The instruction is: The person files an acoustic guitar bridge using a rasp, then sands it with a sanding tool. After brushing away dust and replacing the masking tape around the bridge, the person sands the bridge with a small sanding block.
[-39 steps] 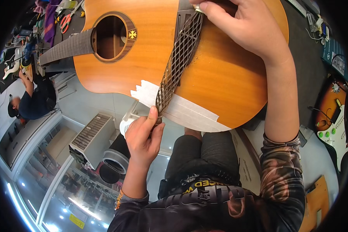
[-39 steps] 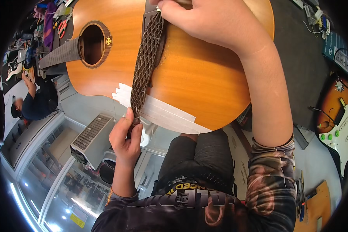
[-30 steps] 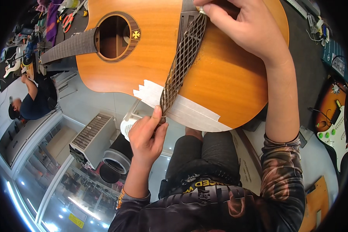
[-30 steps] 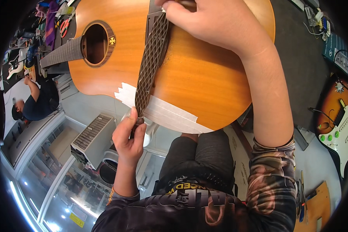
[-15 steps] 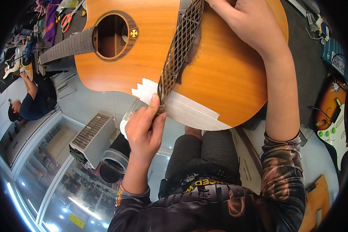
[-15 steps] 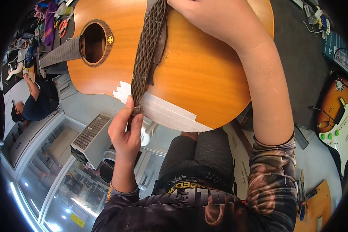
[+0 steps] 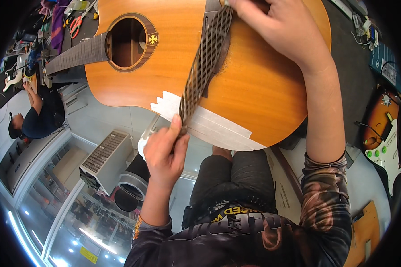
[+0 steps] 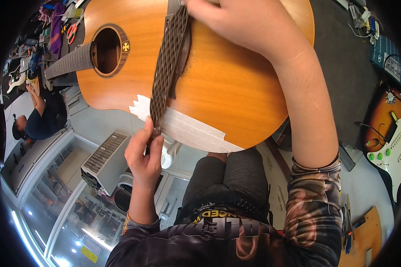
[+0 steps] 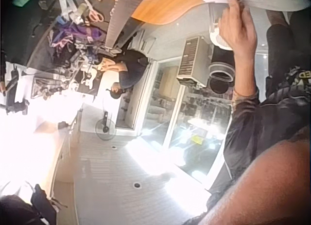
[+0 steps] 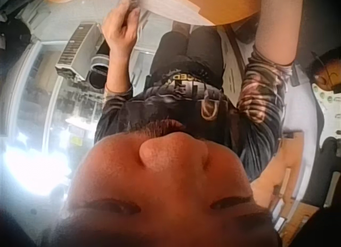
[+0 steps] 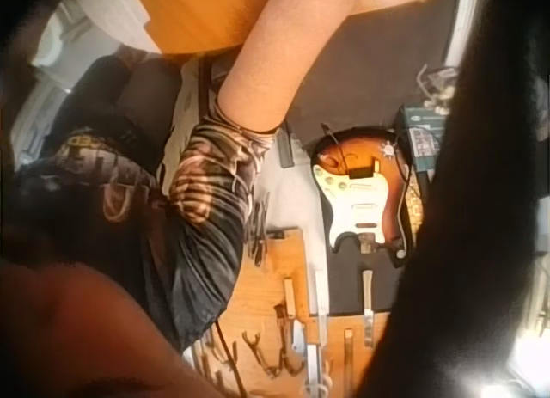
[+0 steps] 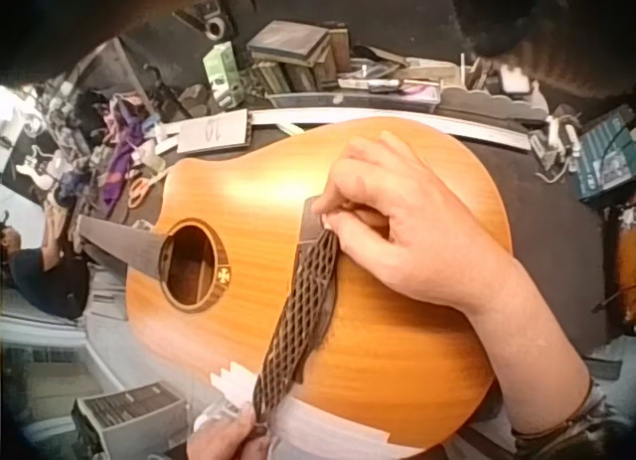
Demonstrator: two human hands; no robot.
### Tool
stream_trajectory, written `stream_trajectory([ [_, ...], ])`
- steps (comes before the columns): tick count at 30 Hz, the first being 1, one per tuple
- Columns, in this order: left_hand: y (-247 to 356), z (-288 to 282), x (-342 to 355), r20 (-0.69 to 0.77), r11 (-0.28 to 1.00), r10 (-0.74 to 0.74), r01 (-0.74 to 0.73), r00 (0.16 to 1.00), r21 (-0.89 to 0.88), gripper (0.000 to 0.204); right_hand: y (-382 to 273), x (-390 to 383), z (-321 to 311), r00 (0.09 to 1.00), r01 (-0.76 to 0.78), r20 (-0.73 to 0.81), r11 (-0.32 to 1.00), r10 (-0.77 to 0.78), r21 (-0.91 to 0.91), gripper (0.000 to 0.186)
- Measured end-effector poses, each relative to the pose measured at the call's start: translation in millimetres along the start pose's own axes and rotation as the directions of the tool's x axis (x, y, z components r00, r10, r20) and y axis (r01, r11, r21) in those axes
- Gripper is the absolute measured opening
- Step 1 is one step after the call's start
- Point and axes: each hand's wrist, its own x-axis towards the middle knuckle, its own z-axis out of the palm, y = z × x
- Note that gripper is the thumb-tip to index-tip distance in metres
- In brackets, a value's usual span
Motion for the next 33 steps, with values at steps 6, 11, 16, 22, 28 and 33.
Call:
stream_trajectory([
  [6,2,3,-5,-0.001,0.998,-0.005,0.005,1.000,-0.062,0.054,19,-3,9,0.996,0.054,-0.076,0.998,-0.051,0.037,0.002],
  [11,1,2,12,-0.014,1.000,-0.023,0.023,1.000,0.007,0.056,4,0,18,0.967,-0.140,-0.215,0.990,0.136,-0.005,0.003],
  [16,4,-6,-10,0.107,0.992,-0.120,0.122,0.987,-0.012,0.049,22,-2,14,0.992,0.095,-0.101,0.972,-0.075,0.213,0.001],
  [22,3,4,9,-0.034,0.999,0.027,-0.028,0.999,-0.015,0.055,4,0,5,0.987,-0.127,-0.105,0.992,0.125,-0.017,0.002],
  [28,4,4,8,-0.024,1.000,0.003,-0.003,1.000,-0.027,0.057,17,-4,14,0.982,-0.147,-0.077,0.960,0.170,0.239,0.001],
  [33,10,-2,-11,0.057,0.996,-0.090,0.091,0.994,-0.016,0.048,20,-2,7,0.998,-0.018,-0.057,0.999,0.020,0.027,0.002],
])
